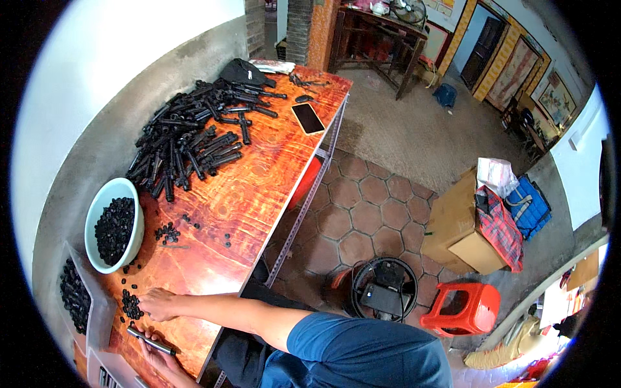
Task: The person assembles small black cylindrical components by inserting black caps into metal tubes and securing them with a screwdriver. Completed units are placed into a yellow basket. The person repeats this process with multiple components throughout the clip.
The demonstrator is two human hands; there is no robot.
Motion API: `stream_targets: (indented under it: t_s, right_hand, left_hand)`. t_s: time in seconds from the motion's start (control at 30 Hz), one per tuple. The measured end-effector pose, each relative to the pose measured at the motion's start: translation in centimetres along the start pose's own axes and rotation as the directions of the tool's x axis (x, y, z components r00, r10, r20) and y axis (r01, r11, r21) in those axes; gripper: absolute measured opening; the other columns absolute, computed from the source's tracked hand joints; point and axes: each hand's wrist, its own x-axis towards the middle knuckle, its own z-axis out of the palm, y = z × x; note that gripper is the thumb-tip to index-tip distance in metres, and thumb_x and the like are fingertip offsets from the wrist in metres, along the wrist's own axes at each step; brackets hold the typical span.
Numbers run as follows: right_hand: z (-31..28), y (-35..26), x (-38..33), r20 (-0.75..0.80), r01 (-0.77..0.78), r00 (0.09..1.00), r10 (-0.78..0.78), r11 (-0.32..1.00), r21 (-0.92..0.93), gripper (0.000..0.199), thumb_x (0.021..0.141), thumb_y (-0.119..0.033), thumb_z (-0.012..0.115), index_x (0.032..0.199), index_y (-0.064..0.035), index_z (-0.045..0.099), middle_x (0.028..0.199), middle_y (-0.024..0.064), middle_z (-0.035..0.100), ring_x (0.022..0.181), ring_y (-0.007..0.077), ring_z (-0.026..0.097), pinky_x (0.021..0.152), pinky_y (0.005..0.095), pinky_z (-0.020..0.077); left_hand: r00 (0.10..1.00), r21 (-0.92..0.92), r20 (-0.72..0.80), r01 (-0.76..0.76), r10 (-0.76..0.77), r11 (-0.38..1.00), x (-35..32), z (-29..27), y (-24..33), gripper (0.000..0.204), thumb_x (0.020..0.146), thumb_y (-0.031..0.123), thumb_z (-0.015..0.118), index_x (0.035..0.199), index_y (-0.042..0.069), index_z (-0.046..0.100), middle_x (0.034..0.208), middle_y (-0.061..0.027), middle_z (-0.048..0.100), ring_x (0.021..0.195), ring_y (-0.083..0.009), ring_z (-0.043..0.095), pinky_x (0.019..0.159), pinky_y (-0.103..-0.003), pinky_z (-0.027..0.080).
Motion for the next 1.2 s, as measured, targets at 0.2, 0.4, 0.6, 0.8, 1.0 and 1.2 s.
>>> stream_targets:
  t_s: [0.2, 0.4, 0.6, 0.8, 1.0, 1.2]
  right_hand:
    - [0.5, 0.6, -0.1, -0.012, 0.004, 1.000, -0.005, 1.000, -0.030, 0.013, 0.071, -0.010, 0.066, 0.081, -0.0027, 0.068, 0.093, 0.0193, 0.065, 0.089, 0.0387, 0.066, 0.077, 0.0503, 0.0525]
    - [0.7, 0.6, -0.1, -0.006, 0.035, 0.999, -0.036, 0.994, -0.103, 0.015, 0.070, -0.011, 0.067, 0.083, -0.0037, 0.070, 0.091, 0.0174, 0.067, 0.088, 0.0382, 0.067, 0.078, 0.0500, 0.0527]
    - [0.5, 0.1, 0.2, 0.009, -0.030, 0.999, 0.031, 0.998, -0.051, 0.016, 0.072, -0.011, 0.069, 0.086, -0.0052, 0.072, 0.093, 0.0161, 0.069, 0.093, 0.0363, 0.068, 0.081, 0.0489, 0.0525]
    - [-0.2, 0.3, 0.1, -0.032, -0.001, 0.999, 0.000, 1.000, -0.021, 0.013, 0.070, -0.013, 0.072, 0.080, -0.0056, 0.074, 0.093, 0.0173, 0.073, 0.088, 0.0369, 0.069, 0.077, 0.0491, 0.0540]
    - [-0.5, -0.1, -0.1, 0.093, -0.022, 0.995, 0.027, 0.998, -0.055, 0.014, 0.078, -0.017, 0.071, 0.087, -0.0077, 0.066, 0.096, 0.0168, 0.066, 0.091, 0.0391, 0.065, 0.078, 0.0512, 0.0507]
    - [-2.6, -1.0, 1.4, 0.244, -0.341, 0.937, 0.248, 0.509, 0.790, 0.015, 0.083, -0.009, 0.072, 0.096, -0.0011, 0.068, 0.096, 0.0098, 0.066, 0.088, 0.0213, 0.065, 0.076, 0.0347, 0.0543]
  left_hand:
    - [0.986, 0.091, -0.145, -0.074, 0.087, 0.993, 0.1, 0.8, -0.9, 0.036, 0.107, 0.016, 0.049, 0.139, 0.000, 0.046, 0.100, -0.0117, 0.058, 0.082, -0.0159, 0.056, 0.078, -0.027, 0.052]
    - [0.993, 0.067, -0.084, -0.076, 0.082, 0.995, -0.1, 0.6, -1.5, 0.034, 0.106, 0.017, 0.051, 0.135, 0.000, 0.050, 0.103, -0.0118, 0.059, 0.085, -0.0171, 0.057, 0.077, -0.027, 0.053]
    - [0.997, 0.044, -0.058, -0.053, 0.055, 0.998, 0.5, -1.1, -0.9, 0.038, 0.105, 0.013, 0.051, 0.141, 0.002, 0.045, 0.113, -0.0097, 0.063, 0.092, -0.0166, 0.058, 0.082, -0.028, 0.053]
    - [0.990, 0.029, -0.102, -0.096, 0.098, 0.995, 0.6, 0.2, -1.9, 0.039, 0.101, 0.013, 0.056, 0.139, 0.007, 0.049, 0.111, -0.0080, 0.064, 0.090, -0.0170, 0.059, 0.078, -0.029, 0.053]
    - [0.966, 0.075, -0.223, -0.120, 0.134, 0.990, -1.1, 5.0, -1.9, 0.033, 0.104, 0.017, 0.053, 0.136, 0.010, 0.050, 0.104, -0.0069, 0.063, 0.087, -0.0169, 0.059, 0.075, -0.029, 0.054]
    - [0.990, 0.051, -0.110, 0.091, -0.085, 0.995, 1.4, 7.7, -1.1, 0.027, 0.102, 0.017, 0.056, 0.129, 0.011, 0.056, 0.101, -0.0049, 0.064, 0.075, -0.0162, 0.062, 0.061, -0.028, 0.053]
